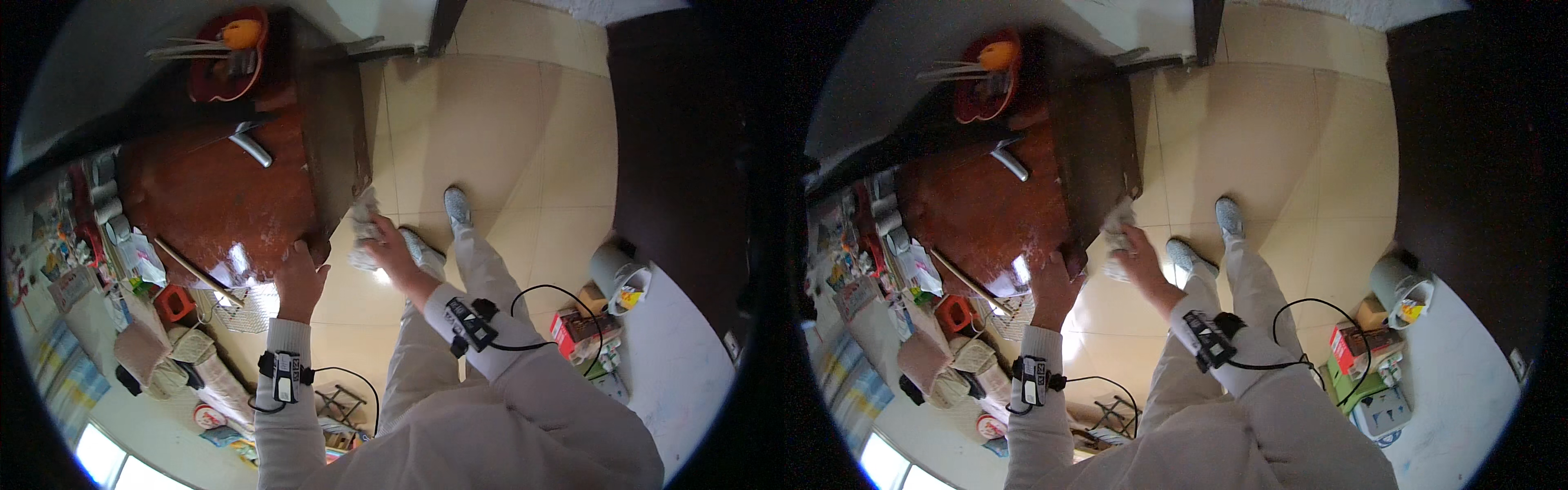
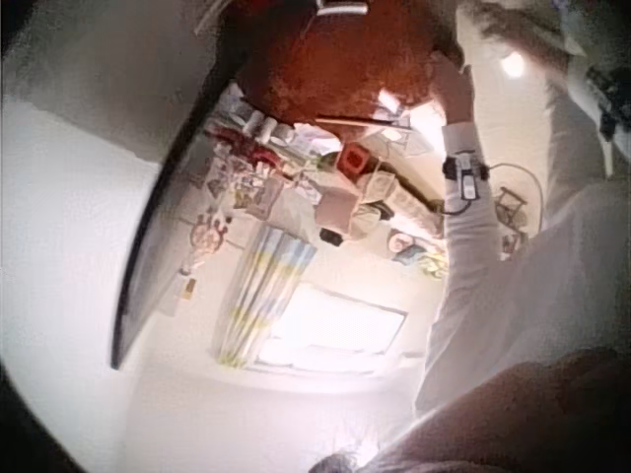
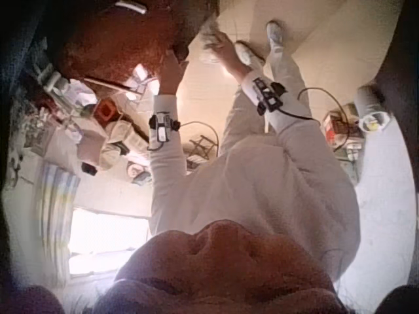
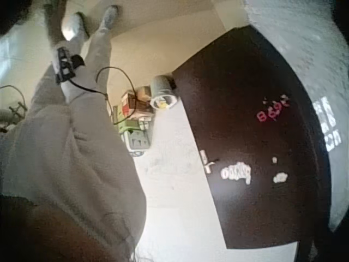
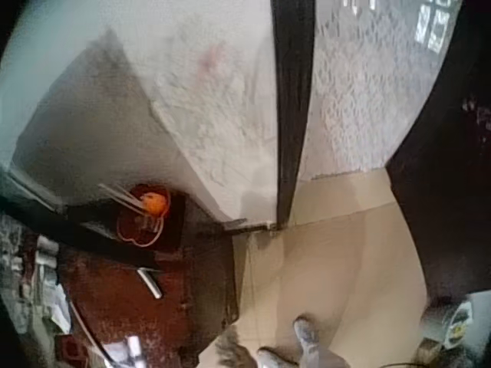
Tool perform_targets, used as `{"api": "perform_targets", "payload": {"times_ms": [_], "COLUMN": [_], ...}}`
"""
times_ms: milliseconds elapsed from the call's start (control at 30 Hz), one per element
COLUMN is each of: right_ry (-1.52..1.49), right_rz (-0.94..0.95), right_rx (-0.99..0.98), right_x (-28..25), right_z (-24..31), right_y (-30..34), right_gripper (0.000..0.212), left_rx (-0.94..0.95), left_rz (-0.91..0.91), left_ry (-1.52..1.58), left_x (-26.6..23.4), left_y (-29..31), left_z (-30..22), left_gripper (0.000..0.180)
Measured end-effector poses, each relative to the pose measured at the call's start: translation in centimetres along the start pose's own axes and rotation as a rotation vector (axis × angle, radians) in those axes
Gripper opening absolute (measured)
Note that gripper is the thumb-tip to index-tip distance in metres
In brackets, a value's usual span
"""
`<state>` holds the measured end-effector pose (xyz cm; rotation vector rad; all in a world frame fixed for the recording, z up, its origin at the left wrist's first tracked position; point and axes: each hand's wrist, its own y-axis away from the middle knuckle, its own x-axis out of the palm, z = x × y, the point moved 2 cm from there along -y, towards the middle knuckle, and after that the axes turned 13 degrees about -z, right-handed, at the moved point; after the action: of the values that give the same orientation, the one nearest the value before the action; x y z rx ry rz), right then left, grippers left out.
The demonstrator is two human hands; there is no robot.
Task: The person wipes a wooden cabinet and a white desk with a cloth, moving items like a bag, scissors, and tape to reach the surfaces. They also wipe the headboard of a bed. The task involves cleaning multiple surfaces in a cluttered room.
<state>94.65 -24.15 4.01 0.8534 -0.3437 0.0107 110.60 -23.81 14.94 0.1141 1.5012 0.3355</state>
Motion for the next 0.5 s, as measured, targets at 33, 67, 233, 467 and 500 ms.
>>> {"api": "perform_targets", "payload": {"times_ms": [33,67,233,467,500], "right_ry": [0.065,0.165,0.540,0.573,0.460], "right_rz": [-0.006,-0.024,-0.082,-0.167,-0.199], "right_rx": [-0.156,-0.294,-0.438,-0.485,-0.589], "right_x": [2.2,4.1,5.8,5.5,6.3], "right_z": [0.1,0.4,0.0,1.1,2.6], "right_y": [-0.2,-0.7,-7.2,-8.5,-8.3], "right_gripper": [0.059,0.061,0.057,0.056,0.058], "left_rx": [-0.085,-0.085,-0.046,-0.024,-0.020], "left_rz": [0.130,0.208,0.382,0.429,0.419], "left_ry": [-0.038,-0.085,-0.181,-0.226,-0.204], "left_x": [0.2,0.1,-0.4,-0.3,-0.4], "left_y": [-0.2,-0.6,-1.4,-1.2,-1.3], "left_z": [-0.3,-0.4,-0.6,-0.2,-0.2], "left_gripper": [0.053,0.054,0.057,0.058,0.057]}}
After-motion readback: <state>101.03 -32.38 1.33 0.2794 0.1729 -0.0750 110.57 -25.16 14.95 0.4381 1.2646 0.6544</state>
